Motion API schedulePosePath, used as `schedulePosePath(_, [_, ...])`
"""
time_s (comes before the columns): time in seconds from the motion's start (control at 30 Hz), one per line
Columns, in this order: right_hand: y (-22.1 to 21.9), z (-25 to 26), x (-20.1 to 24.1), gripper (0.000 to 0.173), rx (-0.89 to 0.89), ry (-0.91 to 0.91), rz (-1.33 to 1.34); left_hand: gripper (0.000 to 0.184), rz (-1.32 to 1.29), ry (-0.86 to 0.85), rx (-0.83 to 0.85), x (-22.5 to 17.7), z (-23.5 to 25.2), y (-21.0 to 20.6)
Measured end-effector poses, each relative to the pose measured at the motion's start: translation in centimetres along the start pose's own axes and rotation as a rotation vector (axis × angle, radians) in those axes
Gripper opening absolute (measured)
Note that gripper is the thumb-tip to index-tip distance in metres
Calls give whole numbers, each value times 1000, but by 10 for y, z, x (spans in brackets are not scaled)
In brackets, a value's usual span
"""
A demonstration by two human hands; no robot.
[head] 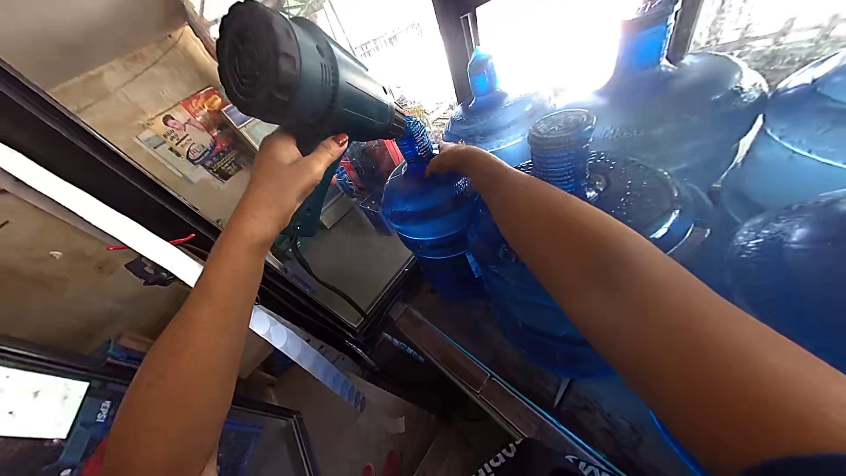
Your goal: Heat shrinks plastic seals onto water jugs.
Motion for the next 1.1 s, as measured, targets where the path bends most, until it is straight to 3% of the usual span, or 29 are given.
schedulePosePath(0.13, [17,-28,3,54,78,68,-140,40,76,-56,9,9,-6,-16])
schedulePosePath(0.2, [20,-38,-1,57,80,64,-168,41,88,-68,4,15,-10,-25])
schedulePosePath(0.27, [16,-35,-10,58,19,56,-92,42,92,-71,8,21,-16,-32])
schedulePosePath(0.4, [26,-51,-5,38,-146,-50,141,42,95,-37,-2,38,-34,-44])
schedulePosePath(0.63, [46,-63,3,48,-408,-286,442,41,-107,108,-125,60,-78,-28])
schedulePosePath(0.83, [49,-59,2,50,-547,-263,473,36,-293,194,-283,57,-87,-26])
schedulePosePath(0.97, [52,-59,2,51,-616,-274,503,39,-300,266,-256,64,-89,-44])
schedulePosePath(1.03, [54,-60,2,52,-638,-273,539,36,-305,259,-238,64,-88,-57])
schedulePosePath(1.1, [55,-59,2,52,-660,-277,554,29,-317,147,-260,60,-82,-70])
Point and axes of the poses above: each hand's wrist, its own z-axis towards the middle knuckle, its own y-axis out of the back of the hand, x = y × z, the point moved 3 cm from there along z, towards the middle knuckle, and after that the axes turned 9 degrees about -x, right-handed, at the moved point
